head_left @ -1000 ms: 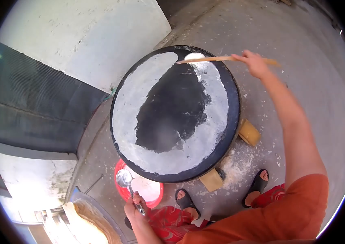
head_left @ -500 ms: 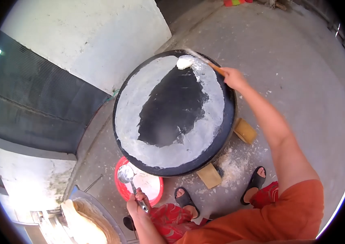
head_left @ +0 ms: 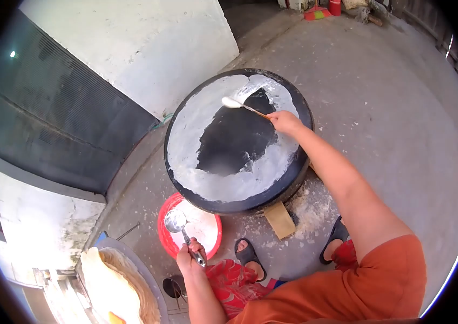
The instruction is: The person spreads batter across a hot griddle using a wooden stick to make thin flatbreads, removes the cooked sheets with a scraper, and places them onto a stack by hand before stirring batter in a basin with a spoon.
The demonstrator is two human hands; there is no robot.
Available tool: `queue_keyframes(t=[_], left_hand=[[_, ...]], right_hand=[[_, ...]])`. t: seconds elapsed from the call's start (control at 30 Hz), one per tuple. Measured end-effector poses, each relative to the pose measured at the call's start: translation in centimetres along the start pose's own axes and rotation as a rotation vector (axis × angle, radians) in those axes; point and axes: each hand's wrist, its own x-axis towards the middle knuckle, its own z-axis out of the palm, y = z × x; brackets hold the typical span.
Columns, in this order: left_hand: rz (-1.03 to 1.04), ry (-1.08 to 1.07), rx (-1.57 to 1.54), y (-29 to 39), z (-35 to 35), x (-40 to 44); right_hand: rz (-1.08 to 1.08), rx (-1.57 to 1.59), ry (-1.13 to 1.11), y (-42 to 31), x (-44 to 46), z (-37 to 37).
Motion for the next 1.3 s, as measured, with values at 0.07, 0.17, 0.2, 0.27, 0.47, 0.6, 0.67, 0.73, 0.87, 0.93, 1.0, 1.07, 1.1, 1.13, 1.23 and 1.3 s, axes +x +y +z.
queue_keyframes(t=[0.07, 0.17, 0.2, 0.27, 0.47, 0.6, 0.67, 0.73, 0.87, 0.93, 1.0, 1.07, 1.1, 1.13, 1.23, 1.3], left_hand=[[-0.002, -0.003, 0.000, 0.5, -0.3, 0.0], [-0.013, -0.010, -0.022, 1.0, -1.2, -0.1], [-0.008, -0.024, -0.012, 0.9, -1.2, -0.2], [-0.007, -0.036, -0.002, 0.8, -1.2, -0.4], [0.009, -0.005, -0.008, 1.1, -1.2, -0.7], [0.016, -0.020, 0.006, 1.0, -1.5, -1.2], [0.019, -0.023, 0.000, 1.3, -1.6, -1.0], [0.021, -0.021, -0.007, 1.4, -1.9, -1.0], [0.019, -0.030, -0.008, 1.2, -1.6, -1.1], [0.032, -0.027, 0.009, 1.1, -1.2, -1.3], [0.004, -0.030, -0.001, 0.9, -1.1, -1.6], [-0.010, -0.032, 0.000, 0.9, -1.2, -1.5], [-0.021, -0.039, 0.000, 1.1, -1.3, -1.5], [-0.017, -0.045, 0.000, 1.1, -1.6, -1.3], [-0.005, -0.059, 0.009, 0.9, -1.7, -1.4], [-0.007, -0.066, 0.010, 1.2, -1.7, -1.3]], right_hand=[[0.144, -0.036, 0.036, -1.2, -2.2, -2.5], [0.236, 0.047, 0.298, 0.9, -4.0, -4.3], [0.231, 0.049, 0.267, 2.1, -3.8, -3.3], [0.120, 0.184, 0.206, 4.2, -2.6, 0.8], [-0.011, 0.044, 0.035, -2.6, -2.1, 3.8], [0.093, 0.036, 0.070, -3.6, -2.0, 4.2], [-0.035, -0.119, -0.007, -3.8, -3.0, 4.7], [-0.045, -0.058, -0.067, -2.8, -4.0, 2.5], [0.044, 0.036, 0.056, -2.1, -5.1, 1.9], [-0.036, 0.095, 0.094, -1.9, -4.7, 5.2], [-0.062, 0.012, 0.022, -4.9, -6.3, 5.6], [-0.125, -0.069, -0.096, -5.7, -6.5, 5.2], [-0.130, -0.069, -0.098, -5.7, -6.3, 4.7], [-0.088, -0.024, -0.043, -5.7, -6.2, 4.3], [0.045, 0.051, 0.062, -5.5, -5.9, 5.4], [-0.211, -0.048, -0.113, -5.9, -6.7, 6.4]])
